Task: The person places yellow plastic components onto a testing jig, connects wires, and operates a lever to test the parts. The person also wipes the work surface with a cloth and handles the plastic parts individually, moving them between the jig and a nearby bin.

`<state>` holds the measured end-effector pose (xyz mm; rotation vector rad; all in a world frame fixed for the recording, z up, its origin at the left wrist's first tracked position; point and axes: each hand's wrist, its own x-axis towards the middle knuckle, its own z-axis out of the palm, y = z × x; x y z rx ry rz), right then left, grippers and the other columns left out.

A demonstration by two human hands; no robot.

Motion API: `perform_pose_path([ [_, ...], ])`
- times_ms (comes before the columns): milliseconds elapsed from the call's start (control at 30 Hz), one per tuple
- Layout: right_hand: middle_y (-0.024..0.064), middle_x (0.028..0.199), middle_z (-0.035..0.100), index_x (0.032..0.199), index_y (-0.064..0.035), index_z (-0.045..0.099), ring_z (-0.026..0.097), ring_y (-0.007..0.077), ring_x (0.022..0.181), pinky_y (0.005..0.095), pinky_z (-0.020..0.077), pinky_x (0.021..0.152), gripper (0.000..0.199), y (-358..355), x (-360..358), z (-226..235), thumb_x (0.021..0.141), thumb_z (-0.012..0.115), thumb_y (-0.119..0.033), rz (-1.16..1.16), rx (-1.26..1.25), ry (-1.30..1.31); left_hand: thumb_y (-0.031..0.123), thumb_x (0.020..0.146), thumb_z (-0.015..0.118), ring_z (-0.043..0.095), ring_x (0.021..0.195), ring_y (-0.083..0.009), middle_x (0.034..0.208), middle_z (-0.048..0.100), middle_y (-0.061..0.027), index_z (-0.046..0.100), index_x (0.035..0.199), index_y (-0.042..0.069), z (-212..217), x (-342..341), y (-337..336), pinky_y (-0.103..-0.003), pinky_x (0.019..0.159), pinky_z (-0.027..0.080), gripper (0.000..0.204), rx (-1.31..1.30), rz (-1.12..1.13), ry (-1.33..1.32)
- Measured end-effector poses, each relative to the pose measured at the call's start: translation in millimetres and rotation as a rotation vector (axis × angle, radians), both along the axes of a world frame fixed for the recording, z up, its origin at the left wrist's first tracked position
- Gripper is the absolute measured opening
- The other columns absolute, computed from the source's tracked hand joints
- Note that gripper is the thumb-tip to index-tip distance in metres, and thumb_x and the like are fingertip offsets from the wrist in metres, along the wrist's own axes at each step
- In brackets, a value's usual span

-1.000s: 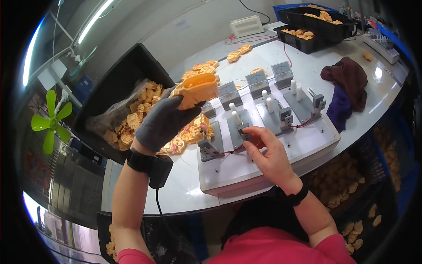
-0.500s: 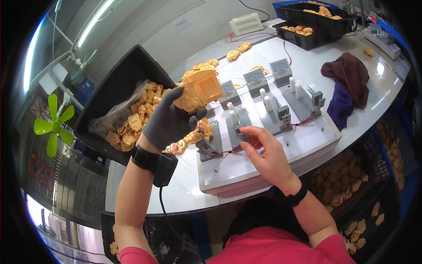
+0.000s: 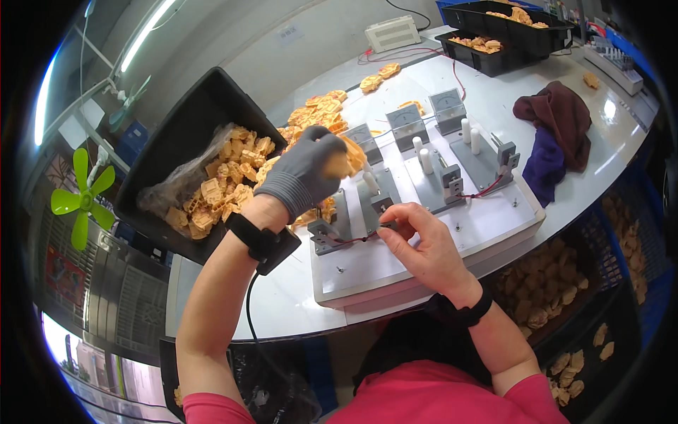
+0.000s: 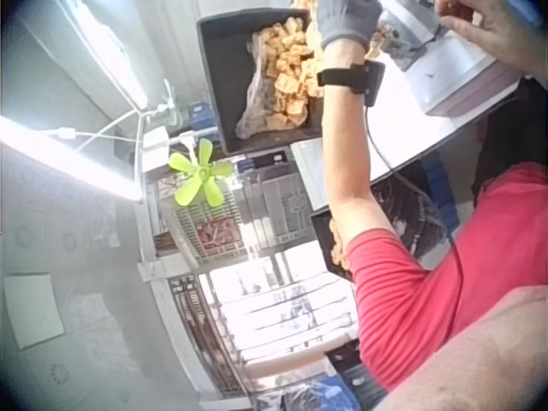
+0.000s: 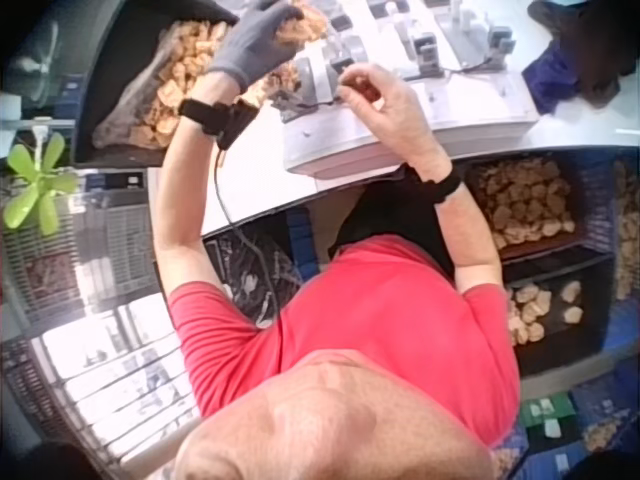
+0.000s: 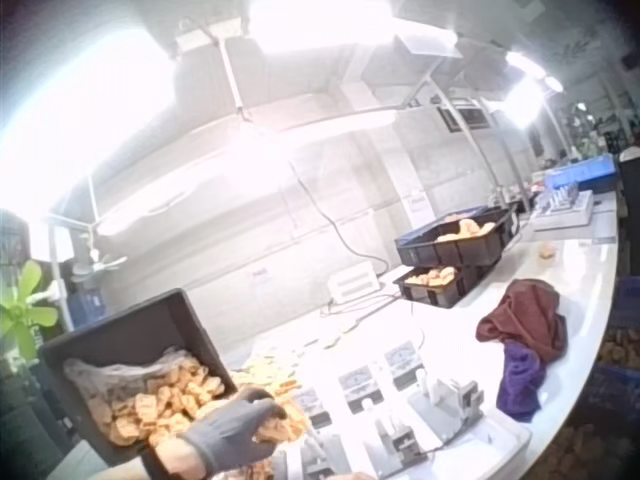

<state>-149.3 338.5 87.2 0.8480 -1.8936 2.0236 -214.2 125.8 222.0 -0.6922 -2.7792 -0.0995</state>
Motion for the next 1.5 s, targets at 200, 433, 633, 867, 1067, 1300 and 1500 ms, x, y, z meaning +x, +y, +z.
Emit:
perform_pose_path([
  [200, 0.0057, 0.092, 0.059, 0.111, -0.0042, 0.063, 0.057, 0.0126, 0.073, 0.0265, 0.0506, 0.067, 0.020, 0.2, 0.6, -0.1, 0.094, 0.071, -0.009, 0.002, -0.007, -0.007, 0.008, 0.077, 0.076, 0.066, 0.105, -0.0379, 0.122, 0.061, -0.0127, 0.064, 0.114, 0.013, -3.5, 16.5, 22.2, -0.043, 0.087, 0.056, 0.040, -0.072, -0.110, -0.012],
  [433, 0.0057, 0.092, 0.059, 0.112, -0.0045, 0.063, 0.056, 0.0127, 0.072, 0.0262, 0.0498, 0.066, 0.021, -1.1, 1.5, -1.5, 0.093, 0.072, -0.009, -0.026, 0.002, -0.003, 0.006, 0.079, 0.074, 0.063, 0.112, -0.0400, 0.133, 0.057, -0.0169, 0.058, 0.133, 0.011, -10.0, 22.6, 32.5, -0.045, 0.095, 0.052, 0.057, -0.153, -0.154, -0.268],
  [633, 0.0045, 0.095, 0.059, 0.116, -0.0058, 0.063, 0.054, 0.0086, 0.072, 0.0246, 0.0469, 0.065, 0.026, -5.8, 2.3, -2.2, 0.092, 0.072, -0.009, -0.080, -0.017, -0.040, 0.006, 0.082, 0.073, 0.048, 0.138, -0.0408, 0.159, 0.037, -0.0228, 0.040, 0.156, 0.017, -10.1, 27.6, 30.9, -0.041, 0.110, 0.044, 0.082, -0.061, -0.052, -0.488],
  [867, 0.0081, 0.100, 0.061, 0.115, -0.0034, 0.061, 0.059, 0.0146, 0.081, 0.0302, 0.0486, 0.069, 0.024, -4.4, 5.5, -4.9, 0.093, 0.070, -0.009, -0.290, 0.061, 0.045, 0.009, 0.085, 0.078, 0.051, 0.136, -0.0399, 0.149, 0.048, -0.0211, 0.053, 0.144, 0.008, -24.4, 109.7, -23.0, -0.043, 0.110, 0.045, 0.065, 0.293, -0.044, 0.137],
  [1067, 0.0102, 0.094, 0.062, 0.096, -0.0036, 0.067, 0.062, 0.0301, 0.088, 0.0418, 0.0486, 0.078, 0.013, 14.7, 5.3, -5.9, 0.088, 0.073, -0.011, -0.218, 0.563, 0.263, 0.012, 0.089, 0.074, 0.050, 0.135, -0.0373, 0.145, 0.052, -0.0212, 0.053, 0.142, 0.003, -116.3, 192.6, -101.3, -0.043, 0.113, 0.041, 0.058, 0.381, 0.377, 0.133],
  [1300, 0.0101, 0.087, 0.061, 0.091, -0.0033, 0.067, 0.060, 0.0310, 0.085, 0.0410, 0.0474, 0.077, 0.007, 12.0, -1.5, -3.2, 0.089, 0.072, -0.008, -0.136, 0.640, 0.245, 0.006, 0.089, 0.069, 0.061, 0.104, -0.0272, 0.118, 0.061, -0.0146, 0.063, 0.129, 0.004, -208.6, 235.1, -139.0, -0.037, 0.093, 0.051, 0.041, 0.641, 0.750, 0.171],
  [1500, 0.0073, 0.089, 0.061, 0.090, -0.0062, 0.068, 0.060, 0.0294, 0.087, 0.0414, 0.0450, 0.079, 0.008, 8.1, 2.5, -3.2, 0.088, 0.073, -0.012, -0.206, 0.756, 0.247, 0.005, 0.090, 0.066, 0.060, 0.085, -0.0222, 0.097, 0.063, -0.0090, 0.069, 0.118, 0.005, -217.4, 227.2, -134.9, -0.034, 0.076, 0.050, 0.028, 0.576, 0.807, 0.312],
])
